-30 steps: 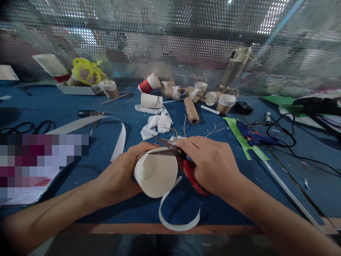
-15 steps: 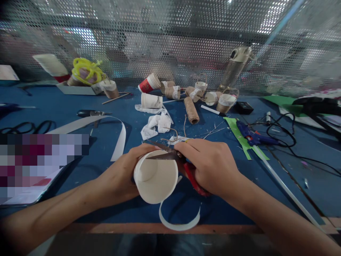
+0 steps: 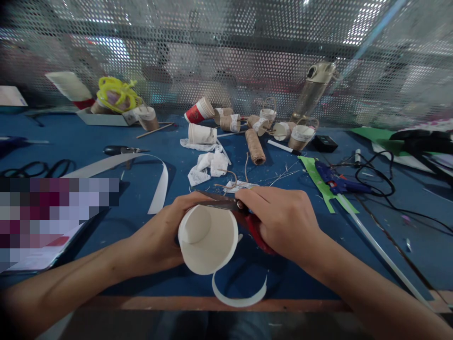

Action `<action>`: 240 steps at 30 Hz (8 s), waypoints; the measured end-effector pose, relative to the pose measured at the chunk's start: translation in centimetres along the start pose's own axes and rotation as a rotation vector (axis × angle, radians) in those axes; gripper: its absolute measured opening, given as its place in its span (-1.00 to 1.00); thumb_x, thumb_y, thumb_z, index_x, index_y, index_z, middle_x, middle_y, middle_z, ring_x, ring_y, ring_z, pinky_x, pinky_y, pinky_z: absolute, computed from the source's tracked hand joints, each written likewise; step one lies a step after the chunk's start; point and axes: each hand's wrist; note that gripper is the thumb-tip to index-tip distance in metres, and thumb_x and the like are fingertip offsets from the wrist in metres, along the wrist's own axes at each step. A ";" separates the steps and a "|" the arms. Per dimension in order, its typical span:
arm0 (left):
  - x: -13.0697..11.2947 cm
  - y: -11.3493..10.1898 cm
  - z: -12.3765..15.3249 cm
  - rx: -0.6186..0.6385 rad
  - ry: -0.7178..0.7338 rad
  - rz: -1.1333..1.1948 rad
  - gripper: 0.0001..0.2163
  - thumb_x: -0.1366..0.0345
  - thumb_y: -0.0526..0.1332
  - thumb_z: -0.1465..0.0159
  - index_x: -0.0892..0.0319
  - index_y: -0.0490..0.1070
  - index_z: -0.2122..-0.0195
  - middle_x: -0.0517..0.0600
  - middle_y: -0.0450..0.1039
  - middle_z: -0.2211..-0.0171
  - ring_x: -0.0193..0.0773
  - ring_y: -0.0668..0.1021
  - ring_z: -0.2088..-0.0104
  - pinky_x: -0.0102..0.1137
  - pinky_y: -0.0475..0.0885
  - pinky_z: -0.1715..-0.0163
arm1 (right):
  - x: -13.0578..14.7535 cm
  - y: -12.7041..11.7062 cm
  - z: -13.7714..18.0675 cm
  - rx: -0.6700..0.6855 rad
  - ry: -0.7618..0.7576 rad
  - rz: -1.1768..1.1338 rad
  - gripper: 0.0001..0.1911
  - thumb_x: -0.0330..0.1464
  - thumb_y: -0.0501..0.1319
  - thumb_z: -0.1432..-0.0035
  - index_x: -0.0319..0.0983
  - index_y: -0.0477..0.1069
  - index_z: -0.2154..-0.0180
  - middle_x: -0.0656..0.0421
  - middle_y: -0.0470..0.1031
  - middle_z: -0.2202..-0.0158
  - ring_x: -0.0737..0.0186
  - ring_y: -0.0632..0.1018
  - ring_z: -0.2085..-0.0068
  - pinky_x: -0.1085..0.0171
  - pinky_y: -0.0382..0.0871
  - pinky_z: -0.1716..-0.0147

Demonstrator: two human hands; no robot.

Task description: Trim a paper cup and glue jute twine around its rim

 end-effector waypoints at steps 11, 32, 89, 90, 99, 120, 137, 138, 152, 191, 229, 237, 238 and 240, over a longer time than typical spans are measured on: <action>0.1 -0.1 0.0 -0.001 -0.139 -0.033 -0.19 0.16 0.45 -0.15 -0.01 -0.02 -0.31 0.20 0.45 -0.17 0.18 0.63 -0.04 -0.12 0.61 0.16 | 0.5 0.1 -0.6 -0.100 0.187 -0.175 -0.89 -0.40 0.24 -0.30 -0.19 0.49 0.32 0.23 0.62 0.50 0.30 0.60 0.55 0.36 0.37 0.55; -1.8 -1.0 -0.9 0.238 -0.371 0.411 -0.45 0.12 0.42 -0.20 0.09 0.27 -0.15 -0.02 0.59 0.18 -0.14 0.64 0.26 -0.42 0.47 0.44 | 0.4 -0.3 -0.9 0.346 0.600 -0.873 -0.80 -0.32 0.15 -0.36 -0.17 0.46 0.34 0.32 0.33 0.61 0.40 0.38 0.62 0.41 0.31 0.61; 0.4 0.5 0.0 -0.068 -0.172 0.054 -0.37 0.18 0.44 -0.16 -0.02 0.10 -0.14 0.10 0.40 -0.12 0.05 0.55 -0.03 -0.09 0.45 -0.03 | 1.4 0.6 0.2 0.157 0.158 -0.012 -0.78 -0.39 0.17 -0.16 -0.19 0.38 0.11 0.18 0.54 0.43 0.16 0.53 0.46 0.26 0.23 0.44; 0.4 0.4 0.0 -0.052 -0.156 0.029 -0.38 0.20 0.43 -0.16 -0.02 0.10 -0.14 0.11 0.40 -0.13 0.06 0.55 -0.04 -0.07 0.45 -0.05 | 1.3 0.7 0.2 0.158 0.151 0.004 -0.75 -0.39 0.18 -0.14 -0.19 0.39 0.10 0.17 0.55 0.41 0.14 0.54 0.45 0.24 0.25 0.43; 0.0 0.1 -0.2 0.051 -0.105 -0.040 -0.44 0.12 0.36 -0.25 0.00 0.08 -0.15 0.15 0.40 -0.14 0.07 0.54 -0.11 -0.10 0.49 -0.04 | 1.0 0.4 0.2 0.109 0.045 0.126 -0.65 -0.54 0.10 -0.16 -0.25 0.49 0.06 0.09 0.55 0.37 0.06 0.55 0.37 0.18 0.29 0.39; 0.0 0.0 -0.3 0.053 -0.106 0.022 -0.42 0.14 0.40 -0.20 0.00 0.13 -0.14 0.15 0.42 -0.14 0.08 0.55 -0.10 -0.08 0.49 -0.05 | 0.3 0.2 -0.1 0.097 -0.021 0.137 -0.66 -0.53 0.09 -0.24 -0.29 0.52 0.02 0.05 0.55 0.30 0.04 0.50 0.26 0.15 0.32 0.30; 0.2 -0.1 -0.3 0.044 -0.071 -0.013 -0.42 0.15 0.38 -0.22 0.04 0.14 -0.18 0.17 0.42 -0.15 0.11 0.56 -0.09 -0.08 0.49 -0.05 | 0.2 0.5 0.2 0.065 -0.018 0.158 -0.68 -0.51 0.07 -0.30 -0.26 0.56 0.07 0.11 0.60 0.36 0.16 0.56 0.37 0.24 0.23 0.45; 0.3 0.0 -0.2 0.047 -0.064 -0.013 -0.41 0.15 0.38 -0.22 0.04 0.13 -0.19 0.18 0.41 -0.15 0.11 0.55 -0.10 -0.08 0.48 -0.05 | 0.2 0.5 0.3 0.061 -0.012 0.159 -0.68 -0.51 0.07 -0.29 -0.26 0.56 0.07 0.13 0.60 0.38 0.17 0.55 0.40 0.24 0.21 0.48; 0.1 0.2 -0.2 0.016 -0.105 0.036 -0.42 0.24 0.41 -0.18 0.01 0.13 -0.13 0.14 0.41 -0.14 0.08 0.53 -0.11 -0.08 0.47 -0.07 | 0.2 0.5 0.1 0.144 0.019 0.149 -0.63 -0.54 0.09 -0.25 -0.22 0.54 0.00 0.09 0.59 0.24 0.06 0.52 0.23 0.20 0.21 0.40; 0.4 0.4 0.0 -0.002 -0.062 -0.086 -0.41 0.32 0.39 -0.18 -0.01 0.10 -0.13 0.06 0.41 -0.11 -0.04 0.52 -0.12 -0.16 0.48 -0.08 | 0.4 1.0 0.1 0.180 0.022 0.079 -0.68 -0.53 0.12 -0.19 -0.30 0.49 0.04 0.02 0.53 0.25 -0.01 0.48 0.24 0.14 0.32 0.37; 0.1 0.4 -0.3 0.033 -0.076 -0.092 -0.45 0.32 0.39 -0.16 0.01 0.13 -0.09 0.08 0.44 -0.07 0.01 0.56 -0.07 -0.10 0.51 -0.03 | 0.2 1.1 0.1 0.156 -0.020 0.108 -0.61 -0.57 0.09 -0.21 -0.30 0.46 -0.05 -0.03 0.48 0.20 -0.04 0.42 0.16 0.06 0.38 0.21; 0.1 0.2 -0.3 0.049 -0.089 -0.104 -0.45 0.31 0.40 -0.16 0.00 0.13 -0.09 0.09 0.44 -0.06 0.03 0.57 -0.04 -0.10 0.54 0.01 | 0.3 1.3 0.2 0.163 -0.002 0.090 -0.69 -0.57 0.11 -0.21 -0.29 0.49 0.05 0.00 0.50 0.24 0.02 0.44 0.21 0.12 0.38 0.27; 0.1 0.1 -0.3 0.056 -0.090 -0.107 -0.44 0.31 0.40 -0.16 0.00 0.13 -0.09 0.09 0.44 -0.06 0.03 0.57 -0.04 -0.10 0.54 0.02 | 0.2 1.3 0.2 0.162 -0.004 0.091 -0.68 -0.57 0.11 -0.22 -0.29 0.49 0.04 0.00 0.50 0.23 0.02 0.44 0.21 0.12 0.38 0.27; -0.1 0.1 -0.5 0.062 -0.094 -0.110 -0.45 0.30 0.40 -0.16 0.00 0.13 -0.08 0.09 0.45 -0.05 0.02 0.58 -0.03 -0.12 0.55 0.03 | 0.3 1.2 0.2 0.158 -0.003 0.095 -0.64 -0.58 0.10 -0.22 -0.29 0.48 0.00 -0.01 0.49 0.21 -0.01 0.43 0.19 0.09 0.38 0.23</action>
Point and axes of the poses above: each hand's wrist, its own z-axis away from the middle knuckle, its own y-axis out of the palm, x = y × z
